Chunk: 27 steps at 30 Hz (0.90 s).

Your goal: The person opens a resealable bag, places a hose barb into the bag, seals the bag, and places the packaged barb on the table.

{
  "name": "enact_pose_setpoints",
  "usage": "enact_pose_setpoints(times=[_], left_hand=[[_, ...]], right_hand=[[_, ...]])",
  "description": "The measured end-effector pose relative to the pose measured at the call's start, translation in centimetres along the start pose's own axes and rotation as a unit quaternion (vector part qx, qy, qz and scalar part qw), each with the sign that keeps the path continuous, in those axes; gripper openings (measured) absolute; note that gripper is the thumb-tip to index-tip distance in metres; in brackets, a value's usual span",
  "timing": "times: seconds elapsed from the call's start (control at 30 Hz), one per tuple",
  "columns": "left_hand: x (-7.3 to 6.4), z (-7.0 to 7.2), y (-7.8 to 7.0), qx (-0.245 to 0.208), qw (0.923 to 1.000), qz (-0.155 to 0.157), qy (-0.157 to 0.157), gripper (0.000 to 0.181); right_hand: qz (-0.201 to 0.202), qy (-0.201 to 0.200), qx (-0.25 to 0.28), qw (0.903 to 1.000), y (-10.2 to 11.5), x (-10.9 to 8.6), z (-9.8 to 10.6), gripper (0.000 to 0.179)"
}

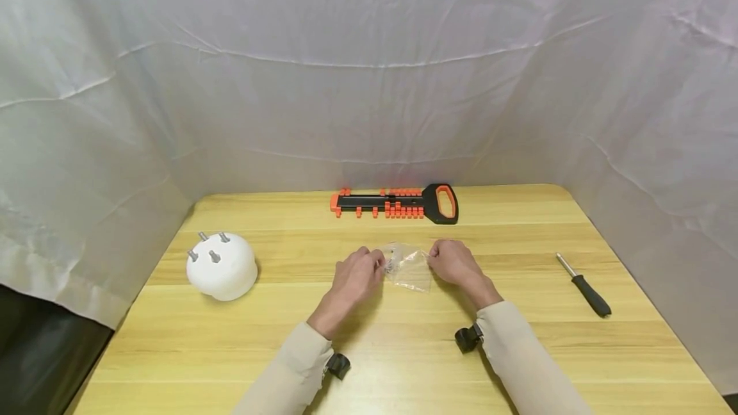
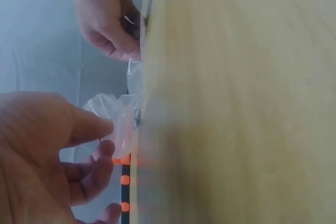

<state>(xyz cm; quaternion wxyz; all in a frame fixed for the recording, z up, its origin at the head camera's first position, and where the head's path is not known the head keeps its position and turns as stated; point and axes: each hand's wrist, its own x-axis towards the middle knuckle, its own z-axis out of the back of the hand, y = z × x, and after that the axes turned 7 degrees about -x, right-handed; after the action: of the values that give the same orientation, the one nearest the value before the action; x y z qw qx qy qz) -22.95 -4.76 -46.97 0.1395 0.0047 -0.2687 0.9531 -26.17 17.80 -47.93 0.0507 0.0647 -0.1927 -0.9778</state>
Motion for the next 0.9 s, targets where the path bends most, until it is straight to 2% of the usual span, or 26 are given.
enact_pose_setpoints(times=[0.13, 0.23, 0.4, 0.5, 0.73, 0.9], left_hand=[[0.3, 0.0, 0.2, -0.003, 0.9998, -0.005, -0.020, 0.009], [0.4, 0.2, 0.2, -0.001, 0.9995, -0.006, -0.030, 0.009], [0.6, 0.5, 0.5, -0.018, 0.9993, -0.017, -0.030, 0.011], [0.9, 0.7, 0.9, -0.033, 0.9989, -0.020, -0.027, 0.011], [1.8, 0.7, 1.8, -0.052, 0.9981, -0.023, -0.022, 0.012], [2.5, 0.7, 2.1, -0.038, 0.9978, -0.043, -0.032, 0.013]], right_hand=[[0.009, 0.009, 0.017, 0.9998, 0.4, -0.5, 0.4, 0.005], [0.010, 0.025, 0.043, 0.9987, 0.7, -0.7, 0.6, 0.007], [-0.007, 0.068, 0.119, 0.9905, 0.9, -1.1, 0.3, 0.012], [-0.009, 0.076, 0.144, 0.9866, 0.8, -1.3, 0.1, 0.009], [-0.007, 0.096, 0.158, 0.9827, 0.9, -2.0, -0.2, 0.006], [0.015, 0.106, 0.136, 0.9849, 1.2, -2.6, -0.6, 0.005]])
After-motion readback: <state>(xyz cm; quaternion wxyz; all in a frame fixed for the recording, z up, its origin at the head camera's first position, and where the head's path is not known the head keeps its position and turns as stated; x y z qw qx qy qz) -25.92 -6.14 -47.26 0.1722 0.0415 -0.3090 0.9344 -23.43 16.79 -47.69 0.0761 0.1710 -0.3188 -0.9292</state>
